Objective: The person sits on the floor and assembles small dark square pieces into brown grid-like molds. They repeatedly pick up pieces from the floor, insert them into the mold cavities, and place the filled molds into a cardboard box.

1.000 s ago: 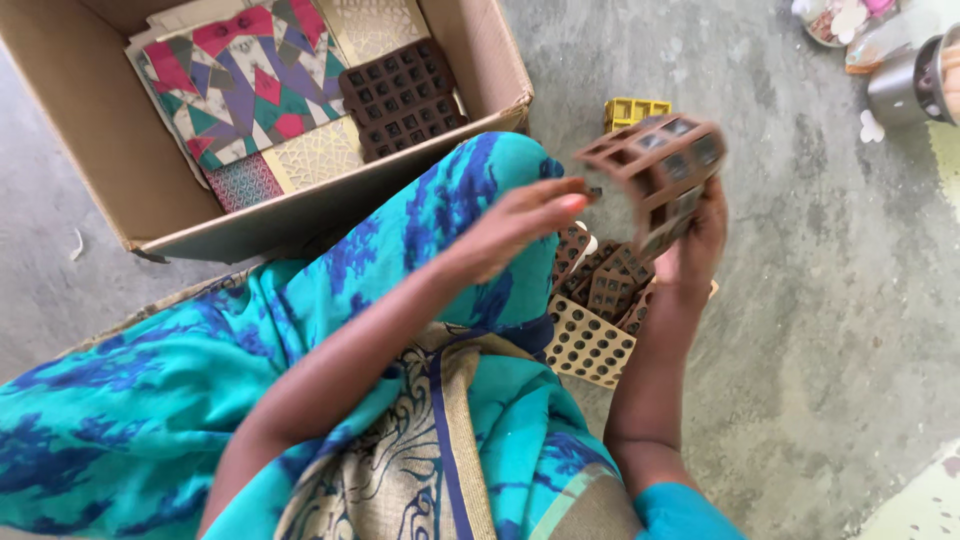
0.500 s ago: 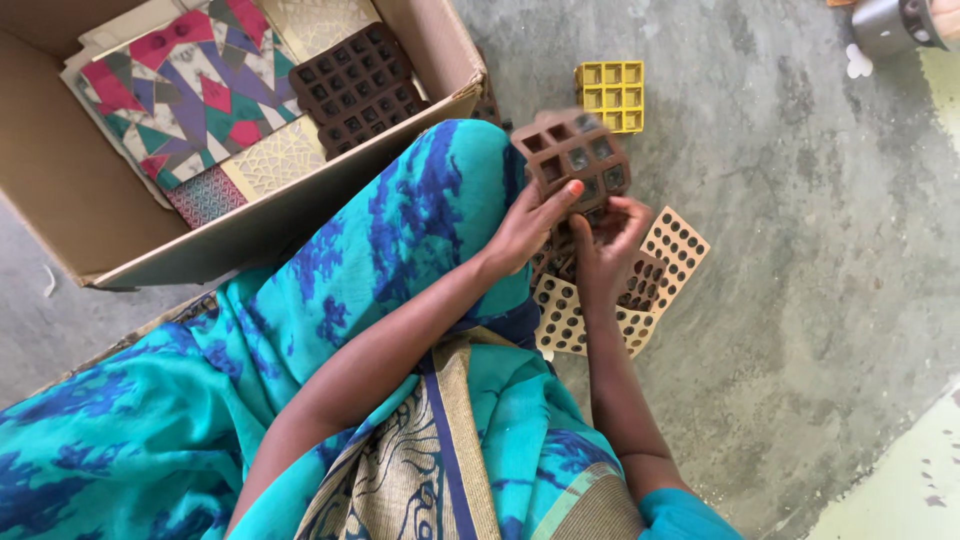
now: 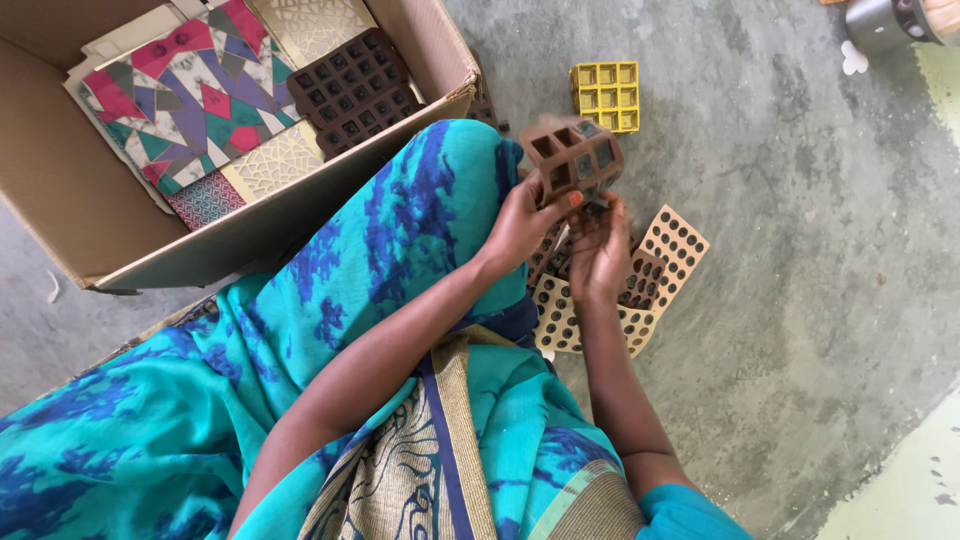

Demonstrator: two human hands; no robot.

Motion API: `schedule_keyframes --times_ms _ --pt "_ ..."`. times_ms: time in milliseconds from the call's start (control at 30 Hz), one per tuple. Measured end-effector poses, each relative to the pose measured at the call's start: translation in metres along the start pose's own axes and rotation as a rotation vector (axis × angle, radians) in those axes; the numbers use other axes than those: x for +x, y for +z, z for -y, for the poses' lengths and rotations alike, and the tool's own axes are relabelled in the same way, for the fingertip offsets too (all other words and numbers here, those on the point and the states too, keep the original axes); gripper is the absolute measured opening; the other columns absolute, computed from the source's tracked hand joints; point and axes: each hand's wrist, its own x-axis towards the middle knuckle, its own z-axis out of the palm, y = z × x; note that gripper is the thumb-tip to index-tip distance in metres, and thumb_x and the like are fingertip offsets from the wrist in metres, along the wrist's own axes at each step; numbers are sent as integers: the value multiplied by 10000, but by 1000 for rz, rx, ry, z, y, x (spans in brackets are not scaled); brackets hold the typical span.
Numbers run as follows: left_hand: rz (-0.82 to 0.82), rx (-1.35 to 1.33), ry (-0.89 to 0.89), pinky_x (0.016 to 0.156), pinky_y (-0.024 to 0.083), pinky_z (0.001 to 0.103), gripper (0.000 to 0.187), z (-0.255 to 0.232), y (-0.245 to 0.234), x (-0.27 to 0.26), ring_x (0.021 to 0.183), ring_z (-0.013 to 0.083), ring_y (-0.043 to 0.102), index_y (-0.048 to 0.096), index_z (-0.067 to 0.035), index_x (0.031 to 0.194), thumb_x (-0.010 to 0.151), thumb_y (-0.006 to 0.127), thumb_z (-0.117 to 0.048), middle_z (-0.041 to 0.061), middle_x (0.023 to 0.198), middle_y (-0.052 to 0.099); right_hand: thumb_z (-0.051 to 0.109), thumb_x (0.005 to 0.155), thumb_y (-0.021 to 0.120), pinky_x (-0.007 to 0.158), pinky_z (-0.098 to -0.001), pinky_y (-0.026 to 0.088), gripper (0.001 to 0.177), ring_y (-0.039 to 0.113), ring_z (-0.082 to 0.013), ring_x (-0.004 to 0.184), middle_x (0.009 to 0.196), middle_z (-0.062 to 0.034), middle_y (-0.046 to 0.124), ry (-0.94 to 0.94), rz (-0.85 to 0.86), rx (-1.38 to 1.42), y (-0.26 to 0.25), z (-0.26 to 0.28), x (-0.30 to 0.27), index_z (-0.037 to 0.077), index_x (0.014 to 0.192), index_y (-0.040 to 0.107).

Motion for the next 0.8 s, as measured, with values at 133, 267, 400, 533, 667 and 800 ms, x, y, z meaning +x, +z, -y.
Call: schedule_keyframes --times_ms 133,267,400,533,667,800 --pt "-11 75 13 942 548 273 292 -8 5 -4 1066 83 645 653 34 1237 960 714 -32 78 1140 745 342 1076 612 995 -384 516 388 585 -208 1143 1249 -107 554 -92 -94 15 4 -13 -8 67 1305 462" --pt "1 68 -11 920 566 279 235 -8 4 -5 1029 75 633 678 39 1198 966 687 3 69 1098 751 229 1025 734 1055 -373 491 506 563 -179 1179 1265 -115 532 -182 -82 -138 11 -15 -5 58 1345 381" --pt "8 63 38 949 551 280 228 -3 4 -4 1060 73 621 675 47 1191 964 677 34 66 1113 745 168 970 750 1060 -376 499 521 593 -192 1141 1245 -130 563 -64 -20 -110 11 -4 -1 18 1340 417" --pt "2 85 58 959 537 285 216 -5 7 -5 1082 90 629 660 49 1203 986 664 49 82 1125 745 131 1016 625 1099 -392 497 418 598 -206 1181 1275 -130 562 -52 60 -53 9 -4 -4 -12 1367 447" --pt "-11 90 120 994 509 280 288 -12 8 -7 1127 112 613 594 14 1270 988 626 59 83 1168 672 152 988 483 1093 -394 483 455 605 -229 1177 1338 -150 579 71 -6 49 5 -10 1 -1 1416 456" --pt "-88 307 106 894 492 308 237 -17 8 -8 995 167 537 579 12 1188 984 696 42 123 1090 538 207 1009 478 1131 -404 500 454 618 -251 1226 1324 -173 593 142 7 184 -3 -11 8 -20 1402 454"
